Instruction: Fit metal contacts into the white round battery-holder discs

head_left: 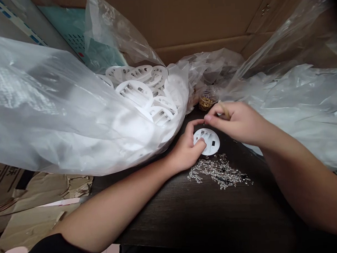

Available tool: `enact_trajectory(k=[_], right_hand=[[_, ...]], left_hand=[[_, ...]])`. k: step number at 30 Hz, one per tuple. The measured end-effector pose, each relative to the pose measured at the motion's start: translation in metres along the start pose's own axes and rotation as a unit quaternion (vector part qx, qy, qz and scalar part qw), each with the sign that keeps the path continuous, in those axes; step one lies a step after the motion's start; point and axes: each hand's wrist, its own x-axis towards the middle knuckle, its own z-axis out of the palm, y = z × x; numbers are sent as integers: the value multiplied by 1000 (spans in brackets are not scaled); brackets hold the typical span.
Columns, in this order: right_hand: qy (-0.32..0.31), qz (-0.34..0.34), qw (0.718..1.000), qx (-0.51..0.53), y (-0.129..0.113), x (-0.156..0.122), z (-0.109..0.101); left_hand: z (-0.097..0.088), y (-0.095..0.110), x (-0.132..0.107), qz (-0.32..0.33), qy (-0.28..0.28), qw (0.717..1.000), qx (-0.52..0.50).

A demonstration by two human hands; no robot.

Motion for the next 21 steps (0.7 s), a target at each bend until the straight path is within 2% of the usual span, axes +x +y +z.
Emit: enact_trajectory(k=[2,4,10,16,21], right_hand=[[-47,-43,996,-65,7,-5,4],[-69,-66,992,-81,12,-9,6],[-108,-45,992,-41,13,-12,3],[-131,-74,978,-143,9,-12,6],[-170,-52,968,-177,9,-6,9]], left_hand=[[-1,-1,0,6,-4,1000,10],[-1,-1,0,0,-14,1000,26],[-2,1,-3,23,-42,996,69],[-2,4,-5,25,-41,994,99],[-2,1,-5,47,-15,993,103]])
